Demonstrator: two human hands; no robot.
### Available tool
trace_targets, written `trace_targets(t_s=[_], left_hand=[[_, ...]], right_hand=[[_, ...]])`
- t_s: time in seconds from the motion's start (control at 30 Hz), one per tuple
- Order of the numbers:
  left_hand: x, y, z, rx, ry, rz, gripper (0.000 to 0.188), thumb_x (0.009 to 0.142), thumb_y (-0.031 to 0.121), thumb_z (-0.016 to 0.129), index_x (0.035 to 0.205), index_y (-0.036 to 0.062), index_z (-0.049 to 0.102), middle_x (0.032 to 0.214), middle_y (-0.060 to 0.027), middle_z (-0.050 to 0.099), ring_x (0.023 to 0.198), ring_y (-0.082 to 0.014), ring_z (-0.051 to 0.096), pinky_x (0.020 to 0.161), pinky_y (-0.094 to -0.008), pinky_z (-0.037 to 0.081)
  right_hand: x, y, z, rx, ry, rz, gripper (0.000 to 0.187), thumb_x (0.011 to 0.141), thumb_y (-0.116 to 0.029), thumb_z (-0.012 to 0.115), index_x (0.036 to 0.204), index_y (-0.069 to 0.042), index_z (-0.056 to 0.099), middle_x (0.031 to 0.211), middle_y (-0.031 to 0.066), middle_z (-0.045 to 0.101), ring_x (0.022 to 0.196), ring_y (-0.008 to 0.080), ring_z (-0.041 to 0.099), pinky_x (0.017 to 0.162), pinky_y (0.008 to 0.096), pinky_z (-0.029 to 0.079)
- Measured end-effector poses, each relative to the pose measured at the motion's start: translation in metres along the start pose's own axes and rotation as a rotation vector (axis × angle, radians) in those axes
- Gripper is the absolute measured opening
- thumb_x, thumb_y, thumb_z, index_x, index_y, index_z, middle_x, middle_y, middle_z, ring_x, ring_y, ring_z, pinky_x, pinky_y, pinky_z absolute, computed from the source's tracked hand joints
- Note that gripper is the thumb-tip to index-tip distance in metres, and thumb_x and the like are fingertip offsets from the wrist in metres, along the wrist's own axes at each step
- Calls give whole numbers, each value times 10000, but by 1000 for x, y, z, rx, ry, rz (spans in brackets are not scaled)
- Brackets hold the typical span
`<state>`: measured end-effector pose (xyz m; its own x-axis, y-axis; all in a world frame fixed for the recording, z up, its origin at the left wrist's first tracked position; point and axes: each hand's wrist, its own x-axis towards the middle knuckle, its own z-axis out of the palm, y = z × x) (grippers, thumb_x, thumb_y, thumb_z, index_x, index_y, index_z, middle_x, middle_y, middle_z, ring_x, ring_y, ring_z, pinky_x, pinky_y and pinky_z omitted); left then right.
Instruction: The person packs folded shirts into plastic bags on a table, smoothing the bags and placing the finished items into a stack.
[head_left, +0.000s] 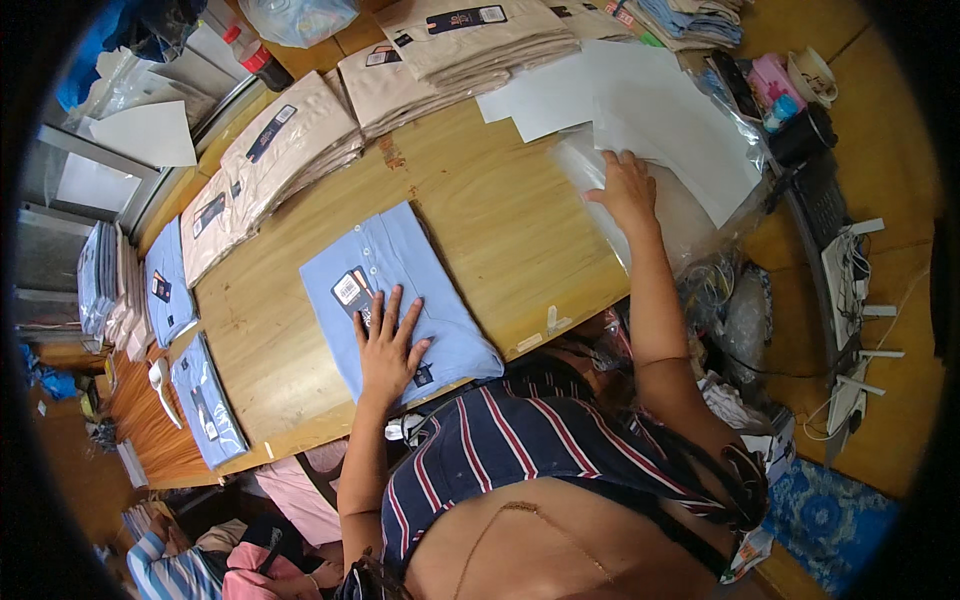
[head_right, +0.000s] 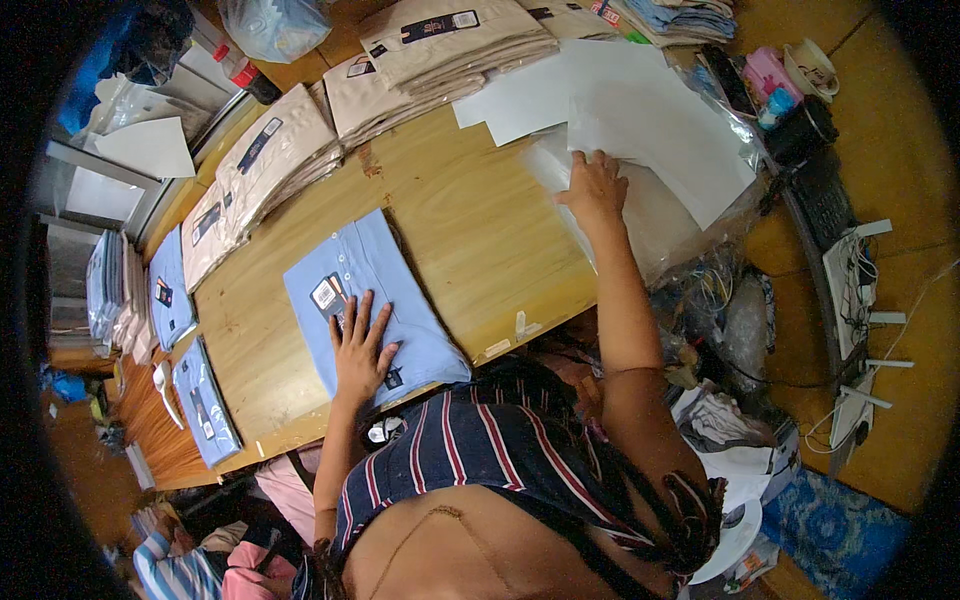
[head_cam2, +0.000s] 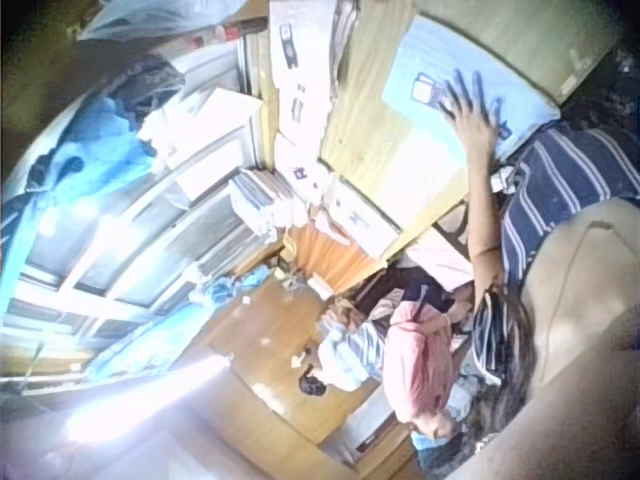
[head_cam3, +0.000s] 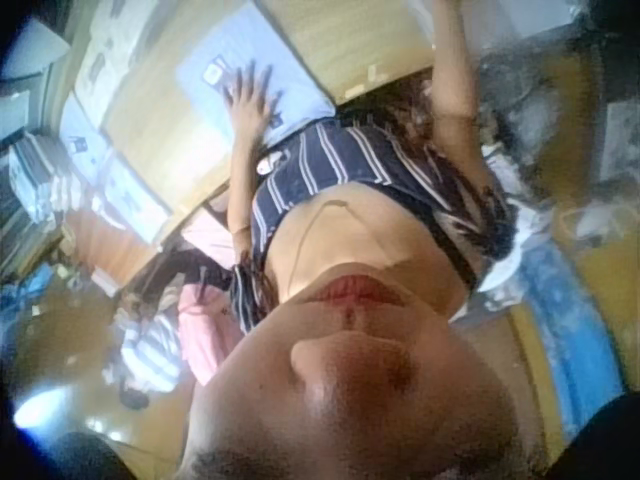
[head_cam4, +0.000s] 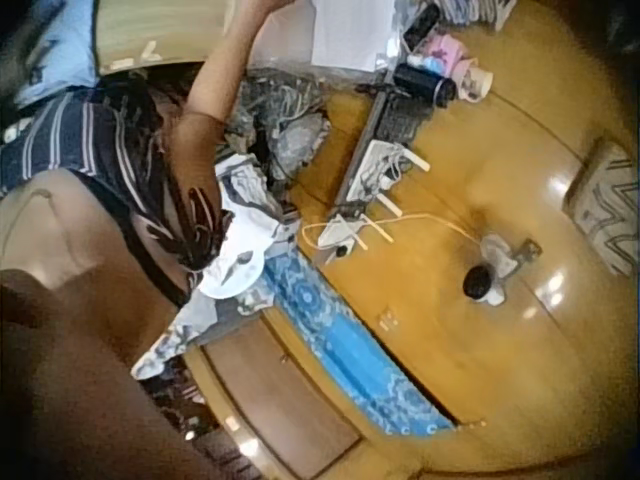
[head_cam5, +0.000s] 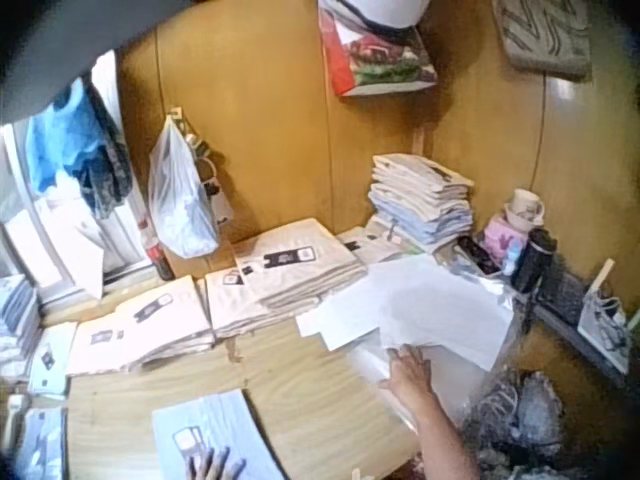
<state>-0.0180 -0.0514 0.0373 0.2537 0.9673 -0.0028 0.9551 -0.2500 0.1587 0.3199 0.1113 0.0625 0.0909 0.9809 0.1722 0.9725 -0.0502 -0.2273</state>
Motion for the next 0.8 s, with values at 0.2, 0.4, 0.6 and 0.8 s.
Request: trace_targets(t_s=[0.2, 0.4, 0.6, 0.8], left_hand=[[4, 10, -21, -326, 217, -55, 528, 831, 454, 344, 1249, 132, 364, 1322, -99, 282, 1244, -295, 190, 987, -483, 93], [21, 33, -44, -461, 278, 97, 518, 842, 450, 342, 1203, 85, 408, 1254, -119, 360, 1197, -323, 259, 968, -444, 184], [11, 35, -59, -561, 300, 126, 469, 822, 364, 438, 1182, 64, 425, 1191, -138, 411, 1128, -322, 352, 931, -411, 262], [1, 24, -56, -725, 519, 155, 397, 712, 81, 589, 1087, 18, 474, 1006, -149, 533, 936, -291, 506, 784, -367, 409]], right_hand=[[3, 37, -3, 134, 20, 23, 296, 611, -257, 676, 783, -32, 590, 797, 150, 588, 796, 326, 554, 737, 429, 430], [22, 98, 26, 555, -204, 189, 180, 657, -205, 657, 702, -42, 595, 615, 76, 563, 586, 193, 535, 558, 316, 417], [58, 132, -16, 485, -110, 185, 125, 738, -130, 541, 695, -22, 587, 604, 19, 551, 541, 112, 493, 508, 225, 398], [75, 107, -94, 408, 502, -305, 270, 869, -186, 411, 1031, -6, 530, 1009, 119, 565, 926, 210, 521, 814, 304, 395]])
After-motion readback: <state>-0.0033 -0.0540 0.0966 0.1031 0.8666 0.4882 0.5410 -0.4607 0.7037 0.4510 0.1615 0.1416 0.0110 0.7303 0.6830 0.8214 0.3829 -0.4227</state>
